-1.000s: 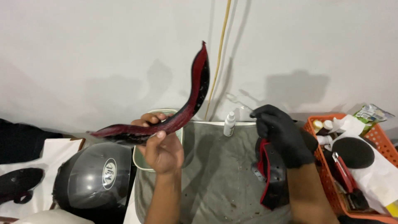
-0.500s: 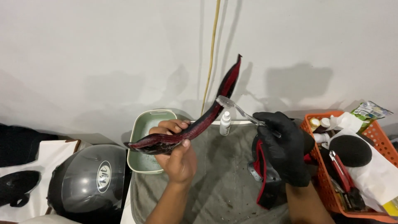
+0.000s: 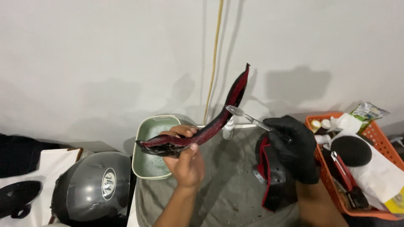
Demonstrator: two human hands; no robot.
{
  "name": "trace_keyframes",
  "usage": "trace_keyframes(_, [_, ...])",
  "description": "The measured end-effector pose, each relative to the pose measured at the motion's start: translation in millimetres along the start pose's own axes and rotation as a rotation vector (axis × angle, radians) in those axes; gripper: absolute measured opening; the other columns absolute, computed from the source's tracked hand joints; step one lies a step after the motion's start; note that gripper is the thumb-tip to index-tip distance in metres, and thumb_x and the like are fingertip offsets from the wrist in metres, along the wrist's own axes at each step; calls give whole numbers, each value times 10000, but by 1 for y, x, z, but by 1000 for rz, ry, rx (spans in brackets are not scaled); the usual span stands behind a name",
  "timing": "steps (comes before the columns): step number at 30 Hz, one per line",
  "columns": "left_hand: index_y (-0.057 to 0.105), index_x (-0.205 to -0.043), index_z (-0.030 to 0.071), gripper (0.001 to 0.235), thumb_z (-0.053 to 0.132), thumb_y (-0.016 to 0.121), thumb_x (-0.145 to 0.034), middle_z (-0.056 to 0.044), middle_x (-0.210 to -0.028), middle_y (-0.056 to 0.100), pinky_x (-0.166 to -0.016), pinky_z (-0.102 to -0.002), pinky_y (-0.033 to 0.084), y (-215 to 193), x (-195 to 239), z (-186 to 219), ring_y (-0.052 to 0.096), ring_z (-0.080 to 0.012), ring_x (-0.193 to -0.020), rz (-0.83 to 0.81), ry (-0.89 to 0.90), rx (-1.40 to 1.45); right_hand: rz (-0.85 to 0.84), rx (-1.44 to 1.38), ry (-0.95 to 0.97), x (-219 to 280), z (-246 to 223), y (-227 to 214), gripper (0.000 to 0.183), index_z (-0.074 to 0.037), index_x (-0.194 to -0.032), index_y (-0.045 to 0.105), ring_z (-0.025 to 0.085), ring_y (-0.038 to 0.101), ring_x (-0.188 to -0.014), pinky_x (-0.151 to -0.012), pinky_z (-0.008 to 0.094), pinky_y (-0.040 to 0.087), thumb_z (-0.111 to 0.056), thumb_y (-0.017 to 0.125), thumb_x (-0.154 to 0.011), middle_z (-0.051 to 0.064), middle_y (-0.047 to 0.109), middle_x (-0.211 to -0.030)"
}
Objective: The person scrubs a red and black helmet part with a toothbrush and soapy water. They dip the brush in a green bucket of soapy water and scrub the part on a gray towel. The person flips the part over to clean the other side. A gray helmet and a white helmet are visible on the left side of the frame.
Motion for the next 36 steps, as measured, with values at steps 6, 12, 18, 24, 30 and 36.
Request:
trace_keyframes(6, [504,-996,115,266,26,673,-811,-56,-967,553,-1019,-413,438,-3,0,-2,553,-234,-988,17,-7,-7,-219,21,-393,-8,-31,24,200,-182,-1036,748,141,581,-611,-629,321,419,-77,757,-865,-15,610,-724])
trace_keyframes(12, [500,-972,103,239,34,666,-815,-59,-953,536,-988,-400,457,4,0,2,533,-234,-962,-13,2,22,-79,140,-94,-7,-14,7,125,-112,-971,769,155,609,-710,-688,291,470,-59,725,-867,23,677,-789])
trace_keyframes(18, [465,-954,134,264,32,652,-797,-50,-961,532,-1004,-383,402,5,4,1,516,-231,-984,-13,-37,28,5,21,-15,-7,0,2,230,-79,-1095,744,114,590,-654,-643,268,450,33,707,-898,25,701,-857])
trace_keyframes(24, [530,-1020,124,282,-24,637,-805,-56,-992,573,-996,-391,438,1,3,-4,533,-228,-1007,-27,-112,149,-40,31,-54,-7,-5,3,191,-44,-1054,723,185,704,-844,-748,294,517,29,710,-878,79,749,-982])
trace_keyframes(30, [516,-1058,88,324,-40,607,-774,-111,-998,527,-902,-422,461,-13,4,-21,511,-264,-1001,83,-310,306,-90,120,9,-5,7,5,177,-144,-996,781,139,658,-759,-705,276,481,-39,691,-886,3,751,-931])
trace_keyframes(36, [441,-1072,133,376,-42,564,-764,-79,-990,479,-868,-403,541,-23,2,-33,519,-218,-1007,110,-307,241,-86,-136,-199,-11,0,8,218,-58,-945,760,238,630,-519,-442,293,502,-35,847,-747,83,662,-674])
Point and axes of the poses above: each hand's wrist, its own x-axis away from the middle knuckle, its own y-axis out of the palm, z = x × y, the point moved 7 cm from there along -x, towards the middle knuckle
